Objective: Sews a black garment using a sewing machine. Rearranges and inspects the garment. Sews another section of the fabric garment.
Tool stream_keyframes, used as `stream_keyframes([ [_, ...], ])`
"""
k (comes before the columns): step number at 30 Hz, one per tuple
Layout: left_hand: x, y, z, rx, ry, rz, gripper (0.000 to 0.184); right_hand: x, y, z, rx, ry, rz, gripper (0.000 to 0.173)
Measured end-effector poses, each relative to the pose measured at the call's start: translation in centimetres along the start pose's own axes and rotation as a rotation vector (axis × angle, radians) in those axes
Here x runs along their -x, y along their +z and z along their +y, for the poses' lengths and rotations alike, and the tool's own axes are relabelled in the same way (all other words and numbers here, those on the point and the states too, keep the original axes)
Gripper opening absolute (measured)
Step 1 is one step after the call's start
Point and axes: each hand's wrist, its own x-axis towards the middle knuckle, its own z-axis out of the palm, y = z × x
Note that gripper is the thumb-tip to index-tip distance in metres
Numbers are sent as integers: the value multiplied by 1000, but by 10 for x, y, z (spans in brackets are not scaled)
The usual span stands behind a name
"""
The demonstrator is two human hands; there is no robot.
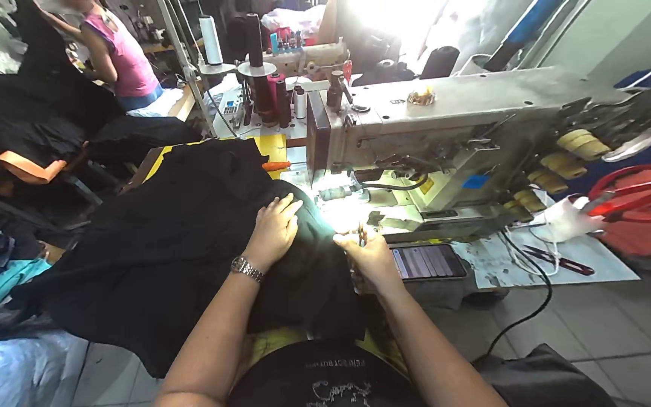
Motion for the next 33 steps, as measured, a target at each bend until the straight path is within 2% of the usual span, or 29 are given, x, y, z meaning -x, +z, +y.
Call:
stream_keyframes([
  [2, -1, -2, 0, -12, -10, -14, 44, 6, 0, 8, 10, -29, -51, 18],
  [4, 1, -3, 5, -69, -17, 4, 40, 8, 2, 10, -24, 15, -58, 21],
  [9, 10, -7, 21, -195, 141, 234, 22, 6, 2, 10, -24, 76, -77, 19],
  [13, 13, -14, 39, -168, 298, 187, 18, 5, -1, 3, -142, 221, -141, 23],
  [15, 16, -15, 45, -123, 308, 122, 20, 5, 0, 1, -223, 247, -158, 18],
  [17, 19, -19, 53, 62, 177, 49, 27, 7, 3, 2, -222, 131, -137, 17],
  [21, 23, -15, 58, 692, -204, -35, 39, 19, 15, -1, 129, -288, -173, 27],
  [24, 25, -9, 53, 841, -377, 7, 43, 26, 18, -2, 377, -364, -289, 29],
  [26, 26, -9, 52, 845, -398, 29, 42, 26, 14, 3, 390, -378, -269, 25],
  [30, 31, -13, 52, 840, -364, 52, 46, 18, 9, 8, 366, -436, -59, 22],
  [33, 32, -14, 54, 850, -346, 54, 49, 15, 11, 3, 377, -472, 27, 18],
])
